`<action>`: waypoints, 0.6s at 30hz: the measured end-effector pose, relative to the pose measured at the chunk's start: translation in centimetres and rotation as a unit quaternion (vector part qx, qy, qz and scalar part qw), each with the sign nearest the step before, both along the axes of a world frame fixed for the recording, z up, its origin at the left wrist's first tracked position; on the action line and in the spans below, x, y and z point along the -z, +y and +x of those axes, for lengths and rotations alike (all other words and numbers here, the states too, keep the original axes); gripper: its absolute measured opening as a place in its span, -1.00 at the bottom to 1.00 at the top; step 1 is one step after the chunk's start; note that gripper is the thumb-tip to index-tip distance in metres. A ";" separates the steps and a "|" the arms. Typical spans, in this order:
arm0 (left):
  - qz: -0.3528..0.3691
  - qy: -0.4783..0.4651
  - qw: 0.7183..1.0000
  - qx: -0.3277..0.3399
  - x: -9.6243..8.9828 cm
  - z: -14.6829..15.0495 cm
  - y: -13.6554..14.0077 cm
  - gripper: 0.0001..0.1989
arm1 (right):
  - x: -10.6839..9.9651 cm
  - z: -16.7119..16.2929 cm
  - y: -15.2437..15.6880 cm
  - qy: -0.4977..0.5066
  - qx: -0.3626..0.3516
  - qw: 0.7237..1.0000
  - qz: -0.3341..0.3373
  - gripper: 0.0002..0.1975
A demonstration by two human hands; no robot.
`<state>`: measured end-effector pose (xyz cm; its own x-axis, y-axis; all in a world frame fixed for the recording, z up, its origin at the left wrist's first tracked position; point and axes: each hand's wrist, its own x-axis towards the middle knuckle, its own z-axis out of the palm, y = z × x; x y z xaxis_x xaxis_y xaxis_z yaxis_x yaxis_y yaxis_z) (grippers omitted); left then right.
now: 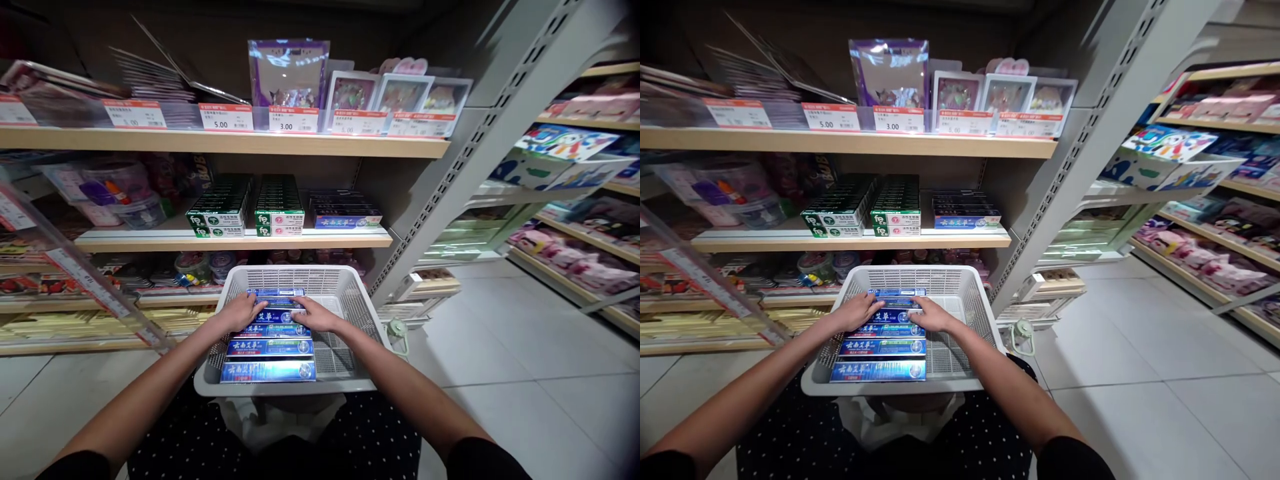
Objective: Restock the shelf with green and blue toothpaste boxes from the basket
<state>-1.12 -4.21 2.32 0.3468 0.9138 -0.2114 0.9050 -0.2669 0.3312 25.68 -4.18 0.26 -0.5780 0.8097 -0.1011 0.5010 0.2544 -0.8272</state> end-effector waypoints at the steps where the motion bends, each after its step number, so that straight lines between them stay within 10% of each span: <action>1: 0.009 -0.003 1.000 -0.018 0.3 0.1 0.4 -0.29 | 0.3 0.1 0.2 0.021 0.014 0.999 -0.021 -0.41; 9: 0.011 -0.102 0.985 -0.135 1.9 0.3 2.3 -0.41 | 2.5 1.3 1.6 0.035 0.162 0.985 -0.052 -0.50; 18: -0.159 -0.322 0.914 -0.189 1.4 -0.5 2.6 -0.33 | 3.4 2.8 3.1 0.071 0.286 0.951 -0.097 -0.53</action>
<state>-1.60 -1.63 0.96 0.1642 0.9222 -0.3501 0.5035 0.2269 0.8337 28.46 -1.04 -3.18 -0.0680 0.9695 -0.2356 0.3918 -0.1912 -0.9000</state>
